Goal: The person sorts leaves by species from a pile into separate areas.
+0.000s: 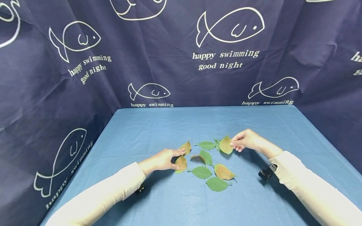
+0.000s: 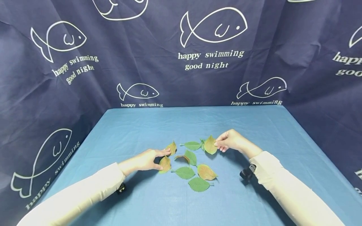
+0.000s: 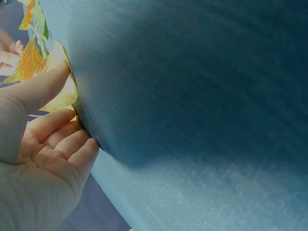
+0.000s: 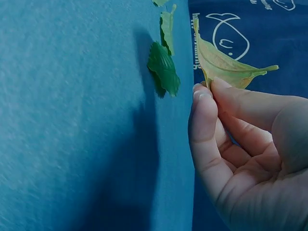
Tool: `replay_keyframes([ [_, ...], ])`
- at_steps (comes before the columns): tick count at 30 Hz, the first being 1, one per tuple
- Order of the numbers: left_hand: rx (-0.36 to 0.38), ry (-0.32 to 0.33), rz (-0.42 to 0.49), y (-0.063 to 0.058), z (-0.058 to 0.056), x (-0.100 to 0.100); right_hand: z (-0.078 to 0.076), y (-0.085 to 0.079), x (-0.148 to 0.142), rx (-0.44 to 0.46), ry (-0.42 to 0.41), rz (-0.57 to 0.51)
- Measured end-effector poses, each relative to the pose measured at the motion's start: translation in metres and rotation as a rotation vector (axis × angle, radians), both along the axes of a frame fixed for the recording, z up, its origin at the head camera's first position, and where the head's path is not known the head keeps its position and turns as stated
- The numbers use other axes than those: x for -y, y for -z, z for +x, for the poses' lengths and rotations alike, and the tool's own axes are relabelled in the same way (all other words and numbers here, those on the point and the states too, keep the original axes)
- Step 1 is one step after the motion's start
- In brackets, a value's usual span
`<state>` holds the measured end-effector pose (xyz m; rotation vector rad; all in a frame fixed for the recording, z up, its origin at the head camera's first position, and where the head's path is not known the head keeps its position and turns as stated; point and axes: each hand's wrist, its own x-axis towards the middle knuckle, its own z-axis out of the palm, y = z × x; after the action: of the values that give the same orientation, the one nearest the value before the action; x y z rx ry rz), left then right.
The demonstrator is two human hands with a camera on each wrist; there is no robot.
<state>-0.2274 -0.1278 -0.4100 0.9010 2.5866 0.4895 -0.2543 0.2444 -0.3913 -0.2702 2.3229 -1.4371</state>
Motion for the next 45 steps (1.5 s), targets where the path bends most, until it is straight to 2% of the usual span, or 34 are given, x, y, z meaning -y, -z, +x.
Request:
replay_keyframes([
  [6, 0.013, -0.008, 0.005, -0.002, 0.002, -0.001, -0.002, -0.002, -0.005, -0.025, 0.036, 0.012],
  [16, 0.012, -0.024, 0.054, 0.007, 0.002, 0.002, -0.009, 0.001, -0.013, -0.023, 0.062, 0.015],
  [27, 0.002, -0.010, 0.073, 0.007, 0.002, 0.003, -0.023, 0.012, -0.027, -0.041, 0.097, 0.001],
  [35, 0.010, -0.020, 0.065, 0.006, 0.003, 0.004, -0.024, 0.002, -0.029, -0.024, 0.151, -0.013],
  [45, 0.016, -0.037, 0.069, 0.005, 0.003, 0.004, -0.030, 0.001, -0.032, -0.028, 0.160, -0.047],
])
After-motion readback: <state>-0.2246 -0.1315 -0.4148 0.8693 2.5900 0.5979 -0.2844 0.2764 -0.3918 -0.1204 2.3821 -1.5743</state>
